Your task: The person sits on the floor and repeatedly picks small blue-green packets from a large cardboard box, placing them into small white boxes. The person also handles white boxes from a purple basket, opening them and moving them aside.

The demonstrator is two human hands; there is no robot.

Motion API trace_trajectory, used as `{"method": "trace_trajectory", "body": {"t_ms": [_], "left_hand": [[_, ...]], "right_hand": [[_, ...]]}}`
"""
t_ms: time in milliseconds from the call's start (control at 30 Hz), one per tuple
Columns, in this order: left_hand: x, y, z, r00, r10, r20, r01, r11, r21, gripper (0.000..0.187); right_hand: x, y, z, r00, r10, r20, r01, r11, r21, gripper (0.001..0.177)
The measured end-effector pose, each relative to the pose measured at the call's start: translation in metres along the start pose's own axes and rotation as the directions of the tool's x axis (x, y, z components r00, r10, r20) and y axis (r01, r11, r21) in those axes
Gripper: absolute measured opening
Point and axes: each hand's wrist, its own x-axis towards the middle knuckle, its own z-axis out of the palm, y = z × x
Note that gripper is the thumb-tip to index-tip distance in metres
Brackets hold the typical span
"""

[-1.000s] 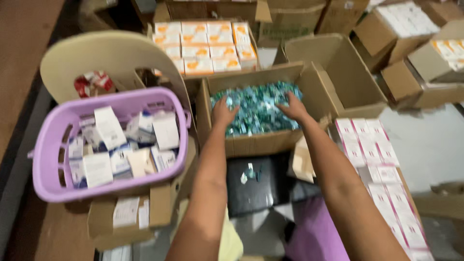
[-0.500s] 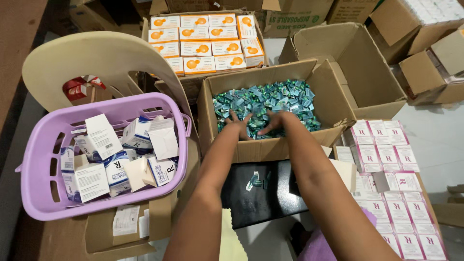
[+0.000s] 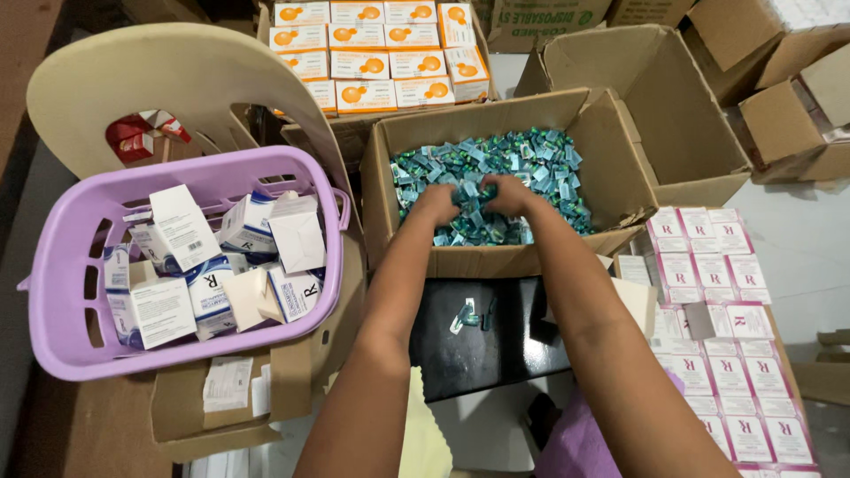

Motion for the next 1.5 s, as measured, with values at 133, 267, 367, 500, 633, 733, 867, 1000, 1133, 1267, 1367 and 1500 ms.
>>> {"method": "trace_trajectory", "body": {"t_ms": [133,267,367,500,633,733,867,1000,1133,1267,1367,1500], "left_hand": [[-0.006,0.005,-0.007,0.991,-0.101,-0.083,0.096,0.993,-0.066,0.036],[-0.012,0.014,-0.018,0.958,-0.093,-0.27,0.03,0.972,-0.232,0.029],[-0.02,0.036,-0.03,0.852,-0.059,-0.521,-0.154,0.922,-0.356,0.021],[-0.056,0.073,-0.048,0.863,-0.38,-0.333,0.015,0.678,-0.735,0.019],[-0.094,0.104,-0.063,0.782,-0.388,-0.487,-0.116,0.678,-0.726,0.013],[-0.132,0.119,-0.063,0.69,-0.305,-0.656,-0.321,0.683,-0.656,0.007],[-0.197,0.14,-0.041,0.834,-0.394,-0.386,-0.276,0.308,-0.91,0.006],[-0.254,0.148,-0.003,0.866,-0.42,-0.271,-0.18,0.243,-0.953,0.004],[-0.255,0.13,0.031,0.814,-0.555,-0.173,0.014,0.316,-0.949,0.006],[-0.242,0.099,0.062,0.644,-0.346,-0.682,-0.092,0.851,-0.518,0.015],[-0.237,0.095,0.082,0.65,-0.358,-0.67,-0.078,0.846,-0.527,0.015],[-0.233,0.105,0.094,0.692,-0.28,-0.666,-0.022,0.913,-0.406,0.021]], "right_hand": [[-0.009,-0.005,-0.014,0.983,-0.079,-0.168,0.095,0.992,0.088,0.04],[-0.031,-0.029,-0.03,0.985,0.069,-0.159,0.035,0.82,0.571,0.027],[-0.049,-0.061,-0.044,0.979,0.097,-0.178,0.07,0.663,0.745,0.03],[-0.08,-0.109,-0.059,0.966,0.205,-0.156,0.043,0.469,0.882,0.029],[-0.116,-0.156,-0.062,0.939,0.259,-0.227,0.104,0.416,0.903,0.029],[-0.154,-0.182,-0.056,0.914,0.338,-0.225,0.059,0.438,0.897,0.029],[-0.207,-0.197,-0.034,0.923,0.293,-0.249,0.142,0.342,0.929,0.031],[-0.252,-0.178,0.011,0.911,0.332,-0.245,0.139,0.312,0.94,0.031],[-0.254,-0.133,0.067,0.851,0.471,-0.232,0.048,0.371,0.928,0.032],[-0.241,-0.089,0.112,0.693,0.293,-0.659,-0.034,0.926,0.377,0.038],[-0.232,-0.083,0.134,0.658,0.213,-0.722,-0.061,0.971,0.231,0.036],[-0.229,-0.101,0.143,0.708,0.213,-0.673,-0.139,0.977,0.163,0.033]]}}
